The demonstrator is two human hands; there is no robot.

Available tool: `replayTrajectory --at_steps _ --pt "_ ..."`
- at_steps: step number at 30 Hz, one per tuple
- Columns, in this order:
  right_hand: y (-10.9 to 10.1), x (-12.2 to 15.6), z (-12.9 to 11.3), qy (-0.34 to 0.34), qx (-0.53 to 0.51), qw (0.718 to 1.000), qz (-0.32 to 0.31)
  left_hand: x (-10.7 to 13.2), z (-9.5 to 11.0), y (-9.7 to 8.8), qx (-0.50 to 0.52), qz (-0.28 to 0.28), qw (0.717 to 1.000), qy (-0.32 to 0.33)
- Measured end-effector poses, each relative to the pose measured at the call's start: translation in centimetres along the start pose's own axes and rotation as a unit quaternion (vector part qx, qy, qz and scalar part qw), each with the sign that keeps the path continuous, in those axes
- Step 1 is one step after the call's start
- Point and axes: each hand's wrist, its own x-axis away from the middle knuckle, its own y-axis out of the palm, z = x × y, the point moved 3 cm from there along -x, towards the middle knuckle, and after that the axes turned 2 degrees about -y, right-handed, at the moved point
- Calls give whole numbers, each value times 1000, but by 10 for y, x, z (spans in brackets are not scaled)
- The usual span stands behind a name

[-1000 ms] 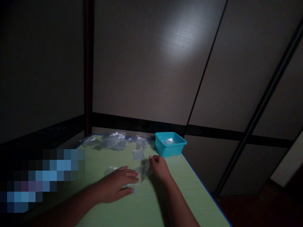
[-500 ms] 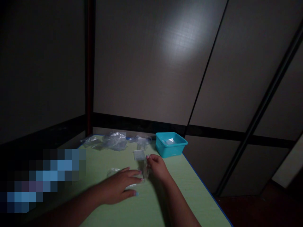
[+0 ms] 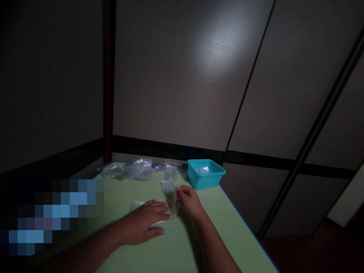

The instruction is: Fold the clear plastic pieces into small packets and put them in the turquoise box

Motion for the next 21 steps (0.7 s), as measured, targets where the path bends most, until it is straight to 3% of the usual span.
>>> replayTrajectory --at_steps 9,21 --pt "5 1 0 -4 3 1000 1 0 -2 3 13 -14 1000 -13" --pt "18 6 -2 49 -90 995 -19 0 2 0 22 -9 1000 -4"
